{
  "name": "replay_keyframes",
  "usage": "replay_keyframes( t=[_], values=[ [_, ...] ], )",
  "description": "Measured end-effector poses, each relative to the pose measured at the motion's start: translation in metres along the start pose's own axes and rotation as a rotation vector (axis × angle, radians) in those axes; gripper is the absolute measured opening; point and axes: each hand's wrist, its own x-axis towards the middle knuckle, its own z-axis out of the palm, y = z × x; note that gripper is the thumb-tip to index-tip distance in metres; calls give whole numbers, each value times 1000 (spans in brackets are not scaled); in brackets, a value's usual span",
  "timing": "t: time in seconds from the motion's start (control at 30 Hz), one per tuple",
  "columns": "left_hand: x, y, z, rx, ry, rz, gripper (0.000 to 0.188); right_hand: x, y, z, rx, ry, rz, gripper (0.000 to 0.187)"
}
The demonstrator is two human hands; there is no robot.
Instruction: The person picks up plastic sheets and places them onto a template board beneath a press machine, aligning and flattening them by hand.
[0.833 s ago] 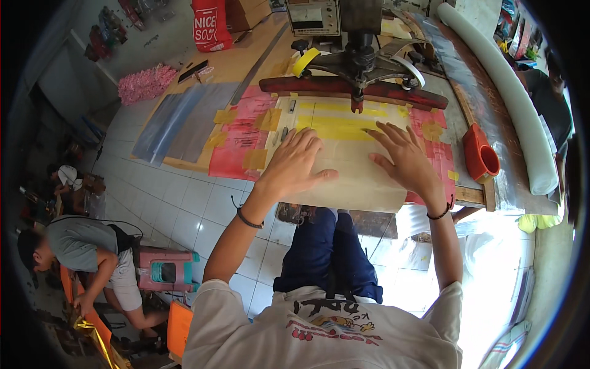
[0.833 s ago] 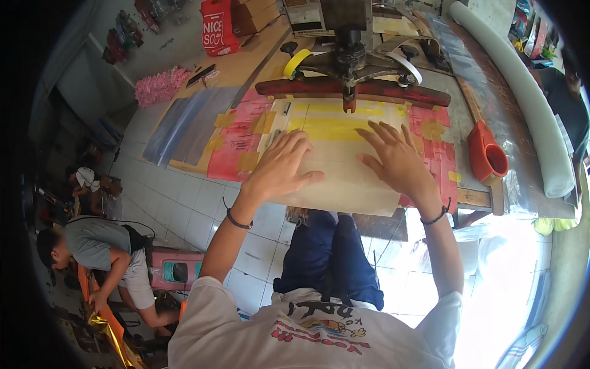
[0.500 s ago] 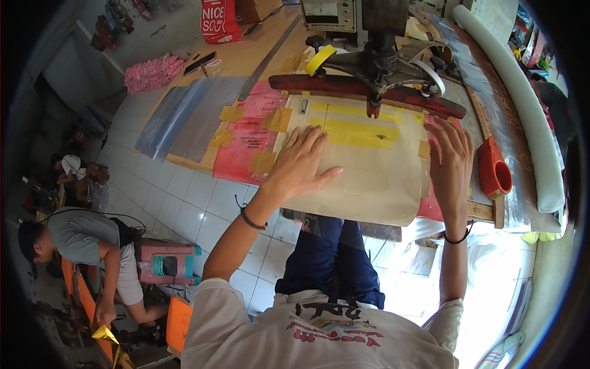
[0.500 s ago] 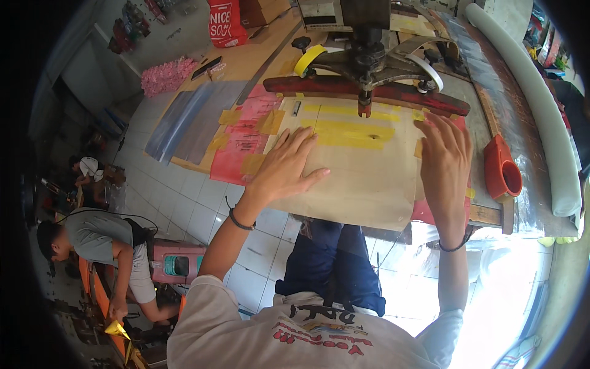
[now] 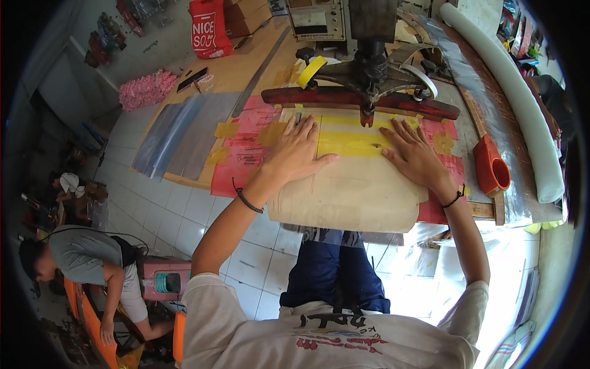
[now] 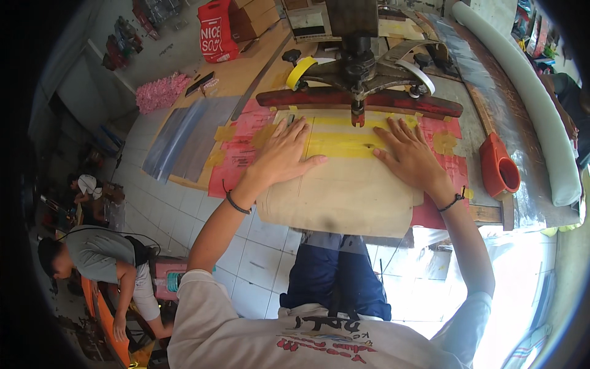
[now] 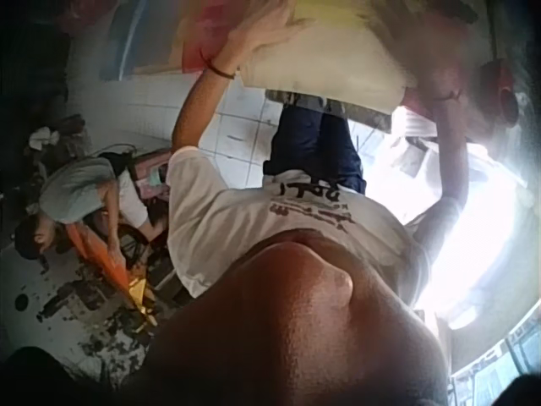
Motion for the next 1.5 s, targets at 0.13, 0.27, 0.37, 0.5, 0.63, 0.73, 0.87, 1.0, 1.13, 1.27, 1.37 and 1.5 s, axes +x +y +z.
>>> replay_keyframes(
  t=[0.13, 0.27, 0.37, 0.5, 0.63, 0.73, 0.87, 1.0, 1.13, 1.27, 1.37, 1.5],
  values=[
    [10, -6, 7, 7, -11, -29, 88, 4, 2, 5, 22, -13, -25, 57],
    [2, -7, 17, -159, 101, -46, 82, 6, -3, -4, 102, -51, 3, 54],
    [0, -1, 4, -219, 64, -119, 79, 7, -6, -9, 10, -29, -3, 54],
    [3, -12, 13, -217, 90, -66, 79, 12, -5, -4, 35, -63, -1, 54],
    [4, -15, 18, -141, 70, -27, 76, 15, -4, -1, 21, -66, 5, 55],
    [8, -13, 21, -158, 57, -65, 75, 15, -2, 1, 15, -69, 15, 55],
    [8, -16, 24, -186, 59, -92, 74, 15, -2, 2, -10, -47, 29, 55],
    [11, -19, 26, -170, 46, -101, 73, 14, 2, 5, -34, -18, 31, 55],
    [11, -16, 25, -111, 12, -107, 73, 11, 6, 4, 0, -35, 30, 55],
    [14, -16, 17, -75, -39, -112, 73, 7, 9, 8, -10, -48, 33, 56],
    [17, -15, 12, -49, -97, -121, 73, 6, 13, 10, 4, -60, 29, 57],
    [22, -18, 11, -23, -92, -104, 72, 12, 15, 12, 1, -13, 41, 55]
  ],
)
